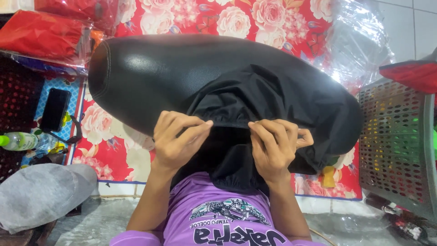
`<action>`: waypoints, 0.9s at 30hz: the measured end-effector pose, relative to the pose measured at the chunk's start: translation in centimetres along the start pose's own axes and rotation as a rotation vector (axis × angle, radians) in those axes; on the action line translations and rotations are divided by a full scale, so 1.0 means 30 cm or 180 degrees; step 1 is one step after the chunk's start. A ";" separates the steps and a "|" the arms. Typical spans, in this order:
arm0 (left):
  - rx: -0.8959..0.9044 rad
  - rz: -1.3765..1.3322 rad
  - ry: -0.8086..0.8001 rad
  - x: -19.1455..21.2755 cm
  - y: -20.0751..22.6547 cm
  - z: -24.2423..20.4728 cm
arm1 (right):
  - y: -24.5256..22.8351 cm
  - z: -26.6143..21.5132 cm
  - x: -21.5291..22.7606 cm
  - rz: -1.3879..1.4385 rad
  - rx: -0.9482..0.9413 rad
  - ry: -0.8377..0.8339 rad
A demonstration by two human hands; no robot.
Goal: Fitting and adjusting a black elasticized protective cover onto a motorcycle seat by stretching and tucking the edges.
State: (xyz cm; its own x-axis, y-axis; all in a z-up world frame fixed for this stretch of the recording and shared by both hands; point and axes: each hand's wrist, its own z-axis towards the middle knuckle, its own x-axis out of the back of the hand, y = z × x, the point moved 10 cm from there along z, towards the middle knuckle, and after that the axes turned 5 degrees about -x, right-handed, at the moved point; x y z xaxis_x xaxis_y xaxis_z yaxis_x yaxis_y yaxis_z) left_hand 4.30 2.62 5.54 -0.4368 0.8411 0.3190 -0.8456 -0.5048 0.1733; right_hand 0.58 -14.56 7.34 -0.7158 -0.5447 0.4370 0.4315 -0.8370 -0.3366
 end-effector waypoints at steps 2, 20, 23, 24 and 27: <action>0.0003 0.0069 0.0045 0.022 -0.010 -0.003 | 0.001 0.003 0.018 0.0146 0.0065 0.0201; 0.0960 -0.0362 -0.0340 0.004 -0.126 -0.014 | 0.075 -0.008 0.014 -0.0066 -0.0086 -0.0103; 0.1342 -0.0185 -0.0210 0.042 -0.208 -0.080 | 0.123 -0.050 0.020 -0.0342 -0.0039 -0.0181; 0.1341 -0.0190 -0.0220 0.049 -0.212 -0.090 | 0.129 -0.051 0.021 -0.0346 -0.0050 -0.0181; 0.1658 -0.0083 -0.0201 0.078 -0.241 -0.116 | 0.143 -0.049 0.032 -0.0219 -0.0082 -0.0032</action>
State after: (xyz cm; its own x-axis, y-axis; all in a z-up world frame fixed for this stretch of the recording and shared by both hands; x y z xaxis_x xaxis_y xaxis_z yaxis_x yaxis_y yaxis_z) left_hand 8.31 8.92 1.80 -0.3847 0.8495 0.3611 -0.5844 -0.5270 0.6171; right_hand 0.93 -18.59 5.11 -0.7377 -0.4864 0.4681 0.3669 -0.8710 -0.3268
